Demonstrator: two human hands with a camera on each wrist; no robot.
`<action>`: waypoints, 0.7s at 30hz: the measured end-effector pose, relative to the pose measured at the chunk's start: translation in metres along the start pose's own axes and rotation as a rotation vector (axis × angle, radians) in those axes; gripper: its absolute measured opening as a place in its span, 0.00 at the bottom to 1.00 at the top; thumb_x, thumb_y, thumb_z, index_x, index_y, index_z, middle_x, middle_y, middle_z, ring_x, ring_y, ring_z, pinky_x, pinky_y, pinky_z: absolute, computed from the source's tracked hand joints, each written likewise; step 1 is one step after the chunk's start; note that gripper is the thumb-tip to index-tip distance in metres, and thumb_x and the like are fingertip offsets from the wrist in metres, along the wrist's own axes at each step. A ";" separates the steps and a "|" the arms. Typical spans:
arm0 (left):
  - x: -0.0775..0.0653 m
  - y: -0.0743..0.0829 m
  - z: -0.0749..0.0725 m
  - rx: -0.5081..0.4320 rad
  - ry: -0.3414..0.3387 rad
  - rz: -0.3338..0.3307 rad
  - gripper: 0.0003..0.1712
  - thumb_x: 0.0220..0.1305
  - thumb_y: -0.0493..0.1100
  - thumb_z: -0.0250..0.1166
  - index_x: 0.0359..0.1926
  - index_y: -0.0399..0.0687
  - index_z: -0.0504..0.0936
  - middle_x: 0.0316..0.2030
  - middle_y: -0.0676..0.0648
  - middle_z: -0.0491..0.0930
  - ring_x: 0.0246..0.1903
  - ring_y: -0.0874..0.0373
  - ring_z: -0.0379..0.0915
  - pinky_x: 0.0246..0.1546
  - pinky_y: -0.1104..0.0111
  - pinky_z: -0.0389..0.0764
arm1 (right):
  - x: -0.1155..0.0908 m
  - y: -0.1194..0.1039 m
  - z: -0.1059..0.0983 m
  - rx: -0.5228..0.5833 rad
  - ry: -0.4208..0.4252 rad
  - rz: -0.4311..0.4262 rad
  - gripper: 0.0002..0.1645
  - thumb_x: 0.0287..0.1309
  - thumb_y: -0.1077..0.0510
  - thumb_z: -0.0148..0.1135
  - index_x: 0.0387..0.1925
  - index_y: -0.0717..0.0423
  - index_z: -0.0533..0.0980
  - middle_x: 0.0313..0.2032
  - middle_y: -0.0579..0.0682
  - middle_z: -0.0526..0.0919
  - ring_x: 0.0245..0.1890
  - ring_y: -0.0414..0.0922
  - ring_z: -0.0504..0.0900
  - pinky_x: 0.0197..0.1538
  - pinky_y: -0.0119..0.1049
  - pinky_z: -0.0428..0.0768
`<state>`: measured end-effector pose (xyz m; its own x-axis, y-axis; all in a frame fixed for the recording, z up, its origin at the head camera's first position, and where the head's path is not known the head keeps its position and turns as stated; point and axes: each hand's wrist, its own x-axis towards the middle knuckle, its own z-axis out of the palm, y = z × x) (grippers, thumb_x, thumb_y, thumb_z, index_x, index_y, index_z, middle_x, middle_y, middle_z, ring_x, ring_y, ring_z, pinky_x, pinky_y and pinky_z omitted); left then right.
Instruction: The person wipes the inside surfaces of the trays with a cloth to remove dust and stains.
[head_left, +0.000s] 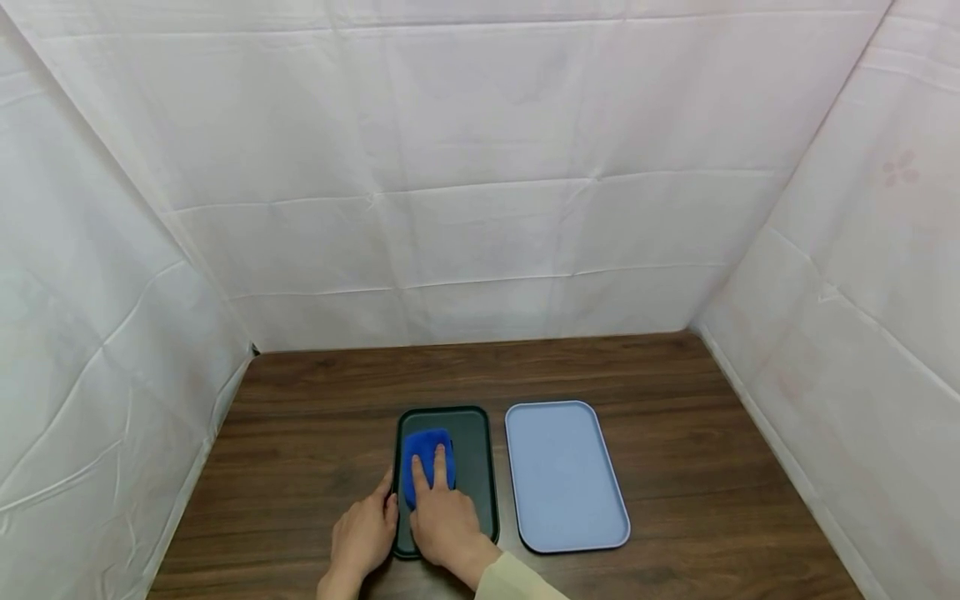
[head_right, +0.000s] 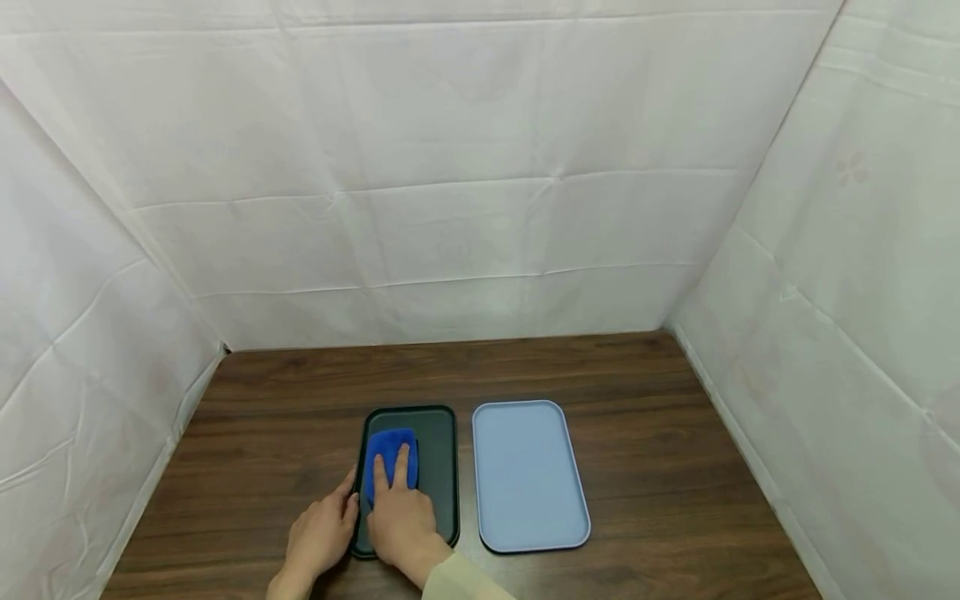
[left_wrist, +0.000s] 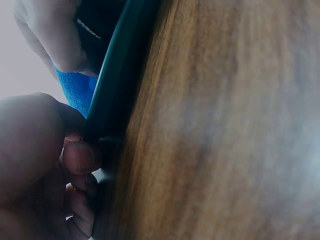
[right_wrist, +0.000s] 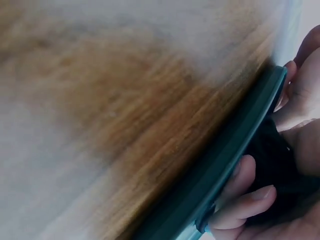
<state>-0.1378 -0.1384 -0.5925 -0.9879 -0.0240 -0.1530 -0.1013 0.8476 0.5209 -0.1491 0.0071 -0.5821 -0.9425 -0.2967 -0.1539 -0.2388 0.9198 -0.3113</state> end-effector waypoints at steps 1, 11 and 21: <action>0.000 0.000 0.000 0.002 0.003 0.002 0.28 0.77 0.46 0.56 0.75 0.51 0.71 0.15 0.51 0.67 0.15 0.56 0.63 0.19 0.63 0.64 | -0.001 0.001 0.000 0.014 0.014 -0.004 0.48 0.69 0.47 0.63 0.83 0.45 0.52 0.81 0.65 0.49 0.14 0.43 0.73 0.20 0.36 0.73; 0.000 0.002 0.003 -0.030 0.025 -0.001 0.29 0.76 0.46 0.56 0.74 0.49 0.72 0.13 0.53 0.63 0.13 0.58 0.58 0.16 0.64 0.60 | -0.007 0.013 -0.003 0.052 0.100 -0.037 0.48 0.70 0.49 0.63 0.83 0.41 0.51 0.81 0.63 0.49 0.15 0.40 0.72 0.20 0.33 0.70; 0.000 0.000 0.003 -0.023 0.036 0.000 0.28 0.77 0.46 0.56 0.75 0.49 0.72 0.14 0.51 0.68 0.14 0.57 0.61 0.18 0.63 0.63 | -0.012 0.023 -0.018 0.086 0.178 -0.058 0.48 0.70 0.51 0.63 0.83 0.41 0.51 0.82 0.61 0.49 0.13 0.36 0.65 0.18 0.31 0.65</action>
<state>-0.1377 -0.1370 -0.5949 -0.9915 -0.0437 -0.1226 -0.1036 0.8354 0.5398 -0.1471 0.0368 -0.5707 -0.9561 -0.2914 0.0327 -0.2802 0.8750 -0.3949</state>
